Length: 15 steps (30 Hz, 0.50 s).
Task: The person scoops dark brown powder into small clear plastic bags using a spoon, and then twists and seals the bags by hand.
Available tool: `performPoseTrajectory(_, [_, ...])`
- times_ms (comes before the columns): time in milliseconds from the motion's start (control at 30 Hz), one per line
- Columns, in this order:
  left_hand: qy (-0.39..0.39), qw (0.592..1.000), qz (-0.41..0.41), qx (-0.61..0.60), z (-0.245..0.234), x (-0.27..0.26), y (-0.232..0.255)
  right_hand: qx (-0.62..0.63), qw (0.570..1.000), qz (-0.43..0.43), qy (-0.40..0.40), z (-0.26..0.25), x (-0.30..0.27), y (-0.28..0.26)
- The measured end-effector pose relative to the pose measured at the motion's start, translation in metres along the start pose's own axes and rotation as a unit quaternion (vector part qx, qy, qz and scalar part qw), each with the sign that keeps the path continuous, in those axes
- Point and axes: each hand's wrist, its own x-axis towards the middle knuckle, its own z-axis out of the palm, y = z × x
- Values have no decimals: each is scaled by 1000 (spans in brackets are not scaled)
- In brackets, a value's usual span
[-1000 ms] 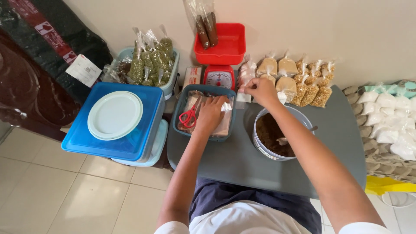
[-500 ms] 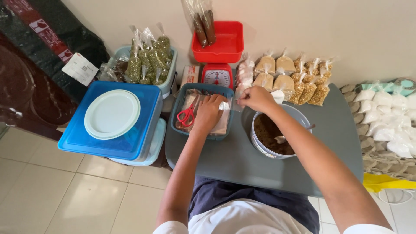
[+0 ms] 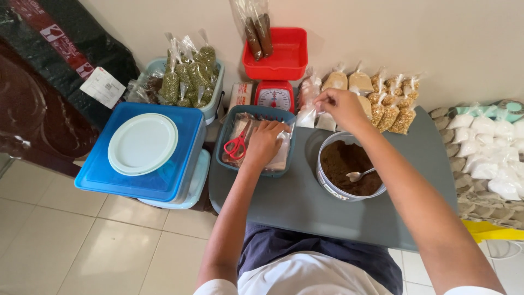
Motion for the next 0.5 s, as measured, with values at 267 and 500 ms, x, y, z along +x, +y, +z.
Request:
performPoseTrajectory(267, [11,1000,-4,-4,12,0,-12,11,997,15,76,-70,-6,7])
performPoseTrajectory(500, [-2,1000,-24,11,21,1,-20,137,983,31,115,-120,-34,27])
